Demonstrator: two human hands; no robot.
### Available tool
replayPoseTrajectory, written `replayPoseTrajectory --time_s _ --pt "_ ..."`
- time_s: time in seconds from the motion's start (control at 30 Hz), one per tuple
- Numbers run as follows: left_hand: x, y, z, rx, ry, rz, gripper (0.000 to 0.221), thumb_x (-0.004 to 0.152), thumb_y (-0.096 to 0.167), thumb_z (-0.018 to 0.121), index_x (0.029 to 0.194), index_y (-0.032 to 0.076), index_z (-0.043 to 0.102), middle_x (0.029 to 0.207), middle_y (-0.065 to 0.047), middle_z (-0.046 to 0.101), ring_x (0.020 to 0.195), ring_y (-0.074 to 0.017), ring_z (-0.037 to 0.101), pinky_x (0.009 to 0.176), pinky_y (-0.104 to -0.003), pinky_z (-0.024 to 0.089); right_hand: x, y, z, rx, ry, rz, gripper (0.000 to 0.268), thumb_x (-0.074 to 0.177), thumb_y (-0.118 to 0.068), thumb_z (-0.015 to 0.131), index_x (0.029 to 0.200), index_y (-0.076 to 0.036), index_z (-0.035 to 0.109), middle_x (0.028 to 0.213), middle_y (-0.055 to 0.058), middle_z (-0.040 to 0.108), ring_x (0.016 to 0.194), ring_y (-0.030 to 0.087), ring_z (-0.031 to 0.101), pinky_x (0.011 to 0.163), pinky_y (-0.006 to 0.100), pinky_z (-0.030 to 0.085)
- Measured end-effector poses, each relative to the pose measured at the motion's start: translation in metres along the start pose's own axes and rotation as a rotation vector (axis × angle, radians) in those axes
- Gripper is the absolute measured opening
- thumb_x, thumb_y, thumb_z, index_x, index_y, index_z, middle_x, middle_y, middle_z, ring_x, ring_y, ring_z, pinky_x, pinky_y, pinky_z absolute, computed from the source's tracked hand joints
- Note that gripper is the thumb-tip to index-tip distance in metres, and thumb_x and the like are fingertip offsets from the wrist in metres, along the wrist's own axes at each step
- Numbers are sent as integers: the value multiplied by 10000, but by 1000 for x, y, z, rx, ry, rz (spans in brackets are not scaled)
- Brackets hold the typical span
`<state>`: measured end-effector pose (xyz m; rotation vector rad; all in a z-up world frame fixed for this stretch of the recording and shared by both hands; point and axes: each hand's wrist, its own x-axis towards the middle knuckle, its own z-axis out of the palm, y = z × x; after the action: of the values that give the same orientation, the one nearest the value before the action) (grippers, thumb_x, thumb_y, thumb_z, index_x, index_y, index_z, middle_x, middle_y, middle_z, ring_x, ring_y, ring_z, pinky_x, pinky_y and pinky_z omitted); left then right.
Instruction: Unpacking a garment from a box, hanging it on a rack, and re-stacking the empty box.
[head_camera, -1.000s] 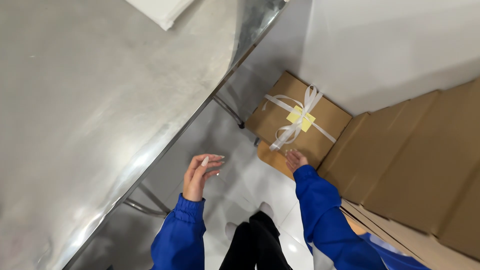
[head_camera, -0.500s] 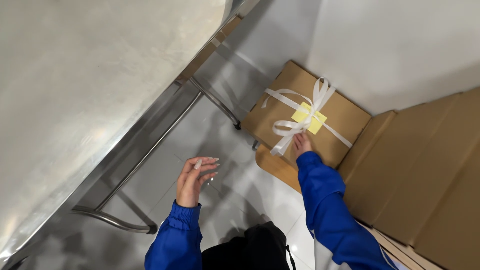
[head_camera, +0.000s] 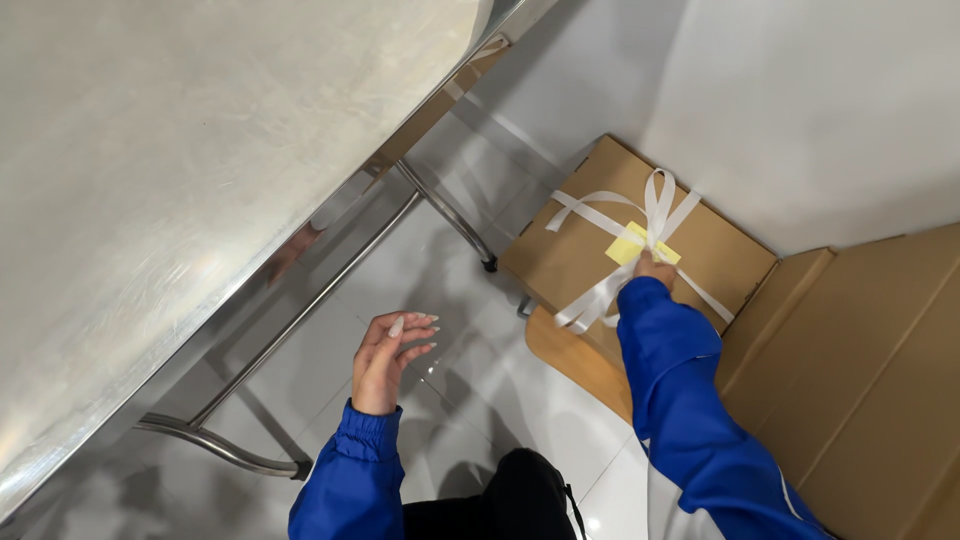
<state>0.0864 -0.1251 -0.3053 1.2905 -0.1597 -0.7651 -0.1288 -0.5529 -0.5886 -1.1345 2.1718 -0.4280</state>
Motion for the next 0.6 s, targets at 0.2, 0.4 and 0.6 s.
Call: replayPoseTrajectory --time_s 0.2,0.4,0.6 --pt "6 -1 6 1 -21 -22 386 994 266 545 1181 -68 593 1142 -317 690 1055 -371 681 876 -482 562 -45 -2 -28 86 15 -100 391 868 -486 727 1164 -238 664 1184 16 696 1179 258 639 1007 374 517" --pt "12 10 15 -17 -4 -17 404 981 283 558 1179 -69 580 1134 -326 686 1046 -381 674 881 -497 559 -71 -56 -52 1090 -521 326 520 1007 -431 574 1357 -49 536 1389 71 559 1393 246 504 1166 373 368" --pt "11 9 12 -14 10 -23 410 984 284 563 1186 -72 593 1145 -322 690 1049 -380 684 885 -490 564 18 -6 4 1136 -579 273 326 1072 -291 488 1303 -78 574 1249 29 676 996 124 718 842 154 609"
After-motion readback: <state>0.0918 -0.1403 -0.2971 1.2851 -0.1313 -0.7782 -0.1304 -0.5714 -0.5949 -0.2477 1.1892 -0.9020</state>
